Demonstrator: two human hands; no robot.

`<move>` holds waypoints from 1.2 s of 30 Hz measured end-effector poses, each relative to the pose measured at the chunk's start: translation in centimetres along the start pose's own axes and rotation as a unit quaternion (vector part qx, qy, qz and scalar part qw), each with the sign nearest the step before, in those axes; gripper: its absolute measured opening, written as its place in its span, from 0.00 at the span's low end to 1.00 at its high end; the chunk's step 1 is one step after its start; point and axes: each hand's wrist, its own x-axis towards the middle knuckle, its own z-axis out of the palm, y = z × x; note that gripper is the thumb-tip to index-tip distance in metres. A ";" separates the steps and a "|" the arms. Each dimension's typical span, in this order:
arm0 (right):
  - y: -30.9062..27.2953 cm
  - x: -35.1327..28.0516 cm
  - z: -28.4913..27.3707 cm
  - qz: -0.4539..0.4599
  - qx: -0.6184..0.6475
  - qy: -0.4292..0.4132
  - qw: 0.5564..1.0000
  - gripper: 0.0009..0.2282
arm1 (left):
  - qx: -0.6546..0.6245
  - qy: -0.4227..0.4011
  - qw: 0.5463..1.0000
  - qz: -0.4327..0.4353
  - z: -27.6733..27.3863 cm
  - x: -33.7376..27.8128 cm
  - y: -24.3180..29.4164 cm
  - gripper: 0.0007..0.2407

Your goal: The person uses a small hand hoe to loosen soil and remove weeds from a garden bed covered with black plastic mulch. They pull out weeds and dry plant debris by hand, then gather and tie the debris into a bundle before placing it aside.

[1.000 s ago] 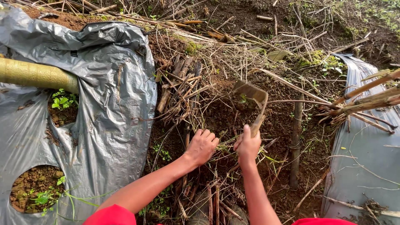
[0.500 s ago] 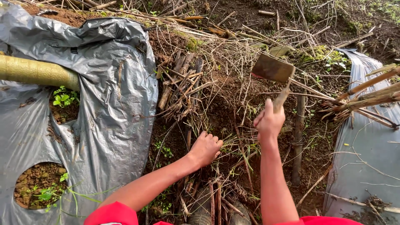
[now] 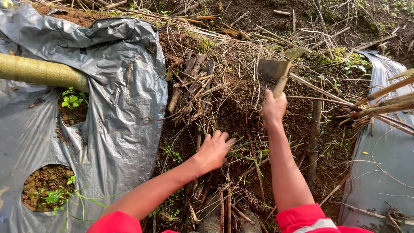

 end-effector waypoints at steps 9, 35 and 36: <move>-4.3 0.8 1.5 0.143 0.154 -0.147 0.967 0.08 | -0.181 0.125 0.976 -0.007 -1.3 1.6 -2.8 0.22; 9.6 -9.2 -7.8 0.030 0.270 -0.016 0.962 0.08 | 0.212 0.183 0.908 -0.311 3.0 31.1 -16.3 0.21; 10.1 -9.2 -7.6 0.023 0.290 -0.006 0.957 0.06 | 0.215 0.164 0.914 -0.301 4.7 33.0 -18.2 0.20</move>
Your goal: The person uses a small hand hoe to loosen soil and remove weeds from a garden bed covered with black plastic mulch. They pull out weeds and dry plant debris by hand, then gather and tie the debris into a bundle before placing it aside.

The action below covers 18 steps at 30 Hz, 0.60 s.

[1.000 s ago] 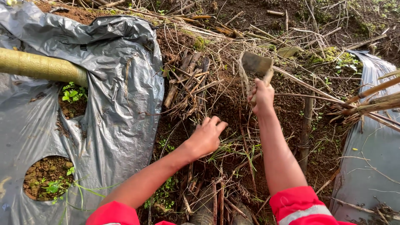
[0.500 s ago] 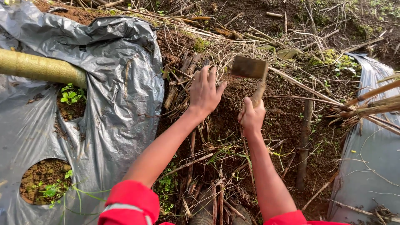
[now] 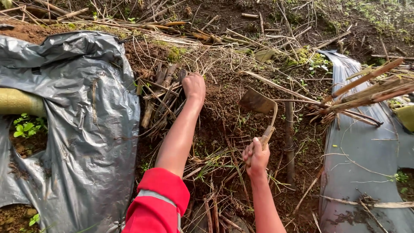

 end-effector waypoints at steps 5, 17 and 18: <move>0.5 -0.2 0.0 -0.010 -0.004 0.003 1.000 0.03 | -0.199 0.056 0.978 0.020 -12.5 -6.5 -6.2 0.16; 3.8 0.3 0.6 -0.017 -0.041 0.070 0.997 0.04 | -0.203 0.108 0.972 -0.036 -20.8 -17.0 -27.7 0.16; 3.3 0.2 0.9 -0.012 -0.050 0.069 0.996 0.04 | -0.120 0.018 0.992 -0.030 -18.4 -16.7 -27.8 0.17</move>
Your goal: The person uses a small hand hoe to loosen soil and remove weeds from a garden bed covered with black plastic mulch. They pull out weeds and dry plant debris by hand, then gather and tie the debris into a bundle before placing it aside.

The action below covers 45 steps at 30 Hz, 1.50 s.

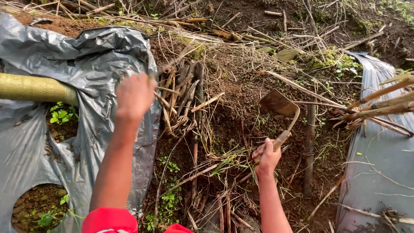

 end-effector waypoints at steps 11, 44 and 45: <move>-4.9 -0.3 1.4 0.080 0.040 0.034 0.995 0.09 | 0.125 -0.157 0.977 0.069 -5.5 -3.3 13.1 0.28; -9.4 -13.9 9.2 0.181 0.030 -0.033 0.982 0.10 | -0.082 -0.212 0.970 0.091 12.5 -22.1 11.9 0.05; -8.9 -13.3 8.3 0.166 0.008 -0.035 0.985 0.09 | -0.144 -0.250 0.957 0.025 13.7 -21.1 11.2 0.05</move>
